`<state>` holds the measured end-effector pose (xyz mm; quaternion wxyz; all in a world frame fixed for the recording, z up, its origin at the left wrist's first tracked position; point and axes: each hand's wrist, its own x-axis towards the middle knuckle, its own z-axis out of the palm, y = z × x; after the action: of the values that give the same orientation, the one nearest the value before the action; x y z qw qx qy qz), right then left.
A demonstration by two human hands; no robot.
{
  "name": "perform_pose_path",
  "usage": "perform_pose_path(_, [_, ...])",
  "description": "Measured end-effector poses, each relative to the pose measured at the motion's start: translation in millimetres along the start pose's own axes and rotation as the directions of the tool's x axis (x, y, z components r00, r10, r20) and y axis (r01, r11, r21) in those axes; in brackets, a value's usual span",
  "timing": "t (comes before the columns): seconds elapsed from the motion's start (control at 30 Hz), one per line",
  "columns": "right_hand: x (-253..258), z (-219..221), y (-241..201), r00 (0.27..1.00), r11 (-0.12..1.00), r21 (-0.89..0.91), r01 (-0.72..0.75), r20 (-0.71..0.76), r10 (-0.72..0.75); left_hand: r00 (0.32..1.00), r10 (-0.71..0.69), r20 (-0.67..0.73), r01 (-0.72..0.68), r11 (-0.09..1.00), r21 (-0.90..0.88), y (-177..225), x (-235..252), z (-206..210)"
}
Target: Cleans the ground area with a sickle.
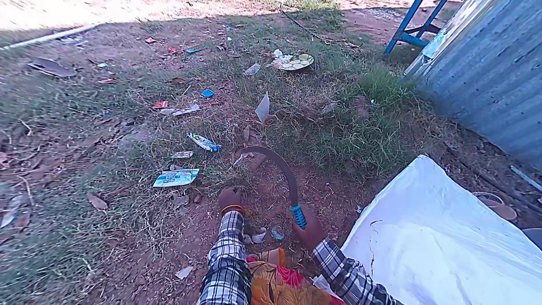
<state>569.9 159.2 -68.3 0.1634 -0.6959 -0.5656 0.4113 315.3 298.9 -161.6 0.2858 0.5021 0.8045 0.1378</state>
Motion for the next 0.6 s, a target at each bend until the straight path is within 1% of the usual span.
perform_pose_path(0.03, [2,5,3,1.0,1.0,-0.017,-0.003,0.023,0.004,0.999,-0.022,0.026,0.022,1.0,-0.001,1,0,-4])
perform_pose_path(0.07, [2,9,7,0.996,0.997,-0.07,-0.034,0.083,0.04,0.998,-0.051,0.049,0.051,0.999,-0.003,2,-1,-9])
perform_pose_path(0.13, [-3,16,20,0.951,0.956,-0.262,-0.13,0.239,0.194,0.991,-0.1,0.086,0.099,0.995,0.006,2,-1,-13])
perform_pose_path(0.17, [-7,19,30,0.921,0.934,-0.318,-0.161,0.292,0.259,0.989,-0.115,0.094,0.115,0.993,0.001,4,0,-14])
perform_pose_path(0.2, [-13,21,39,0.902,0.926,-0.328,-0.186,0.316,0.293,0.987,-0.128,0.097,0.128,0.992,-0.003,4,1,-16])
perform_pose_path(0.27, [-24,16,49,0.895,0.928,-0.313,-0.202,0.325,0.305,0.986,-0.138,0.091,0.142,0.989,-0.032,1,5,-15])
perform_pose_path(0.37, [-32,6,43,0.932,0.958,-0.223,-0.179,0.272,0.238,0.987,-0.14,0.078,0.146,0.987,-0.07,-3,7,-9])
perform_pose_path(0.47, [-22,5,20,0.99,0.995,-0.059,-0.082,0.112,0.088,0.989,-0.139,0.044,0.143,0.983,-0.115,-5,6,-8])
perform_pose_path(0.53, [-11,13,6,1.0,1.0,0.023,0.01,-0.015,-0.01,0.989,-0.145,0.02,0.146,0.98,-0.137,-6,5,-5])
perform_pose_path(0.57, [-5,20,3,0.998,0.999,0.026,0.032,-0.046,-0.031,0.989,-0.146,0.003,0.145,0.977,-0.154,-8,6,-3])
perform_pose_path(0.6, [-1,26,2,1.0,1.0,-0.017,0.011,-0.023,-0.011,0.989,-0.146,-0.01,0.142,0.974,-0.175,-9,6,-3])
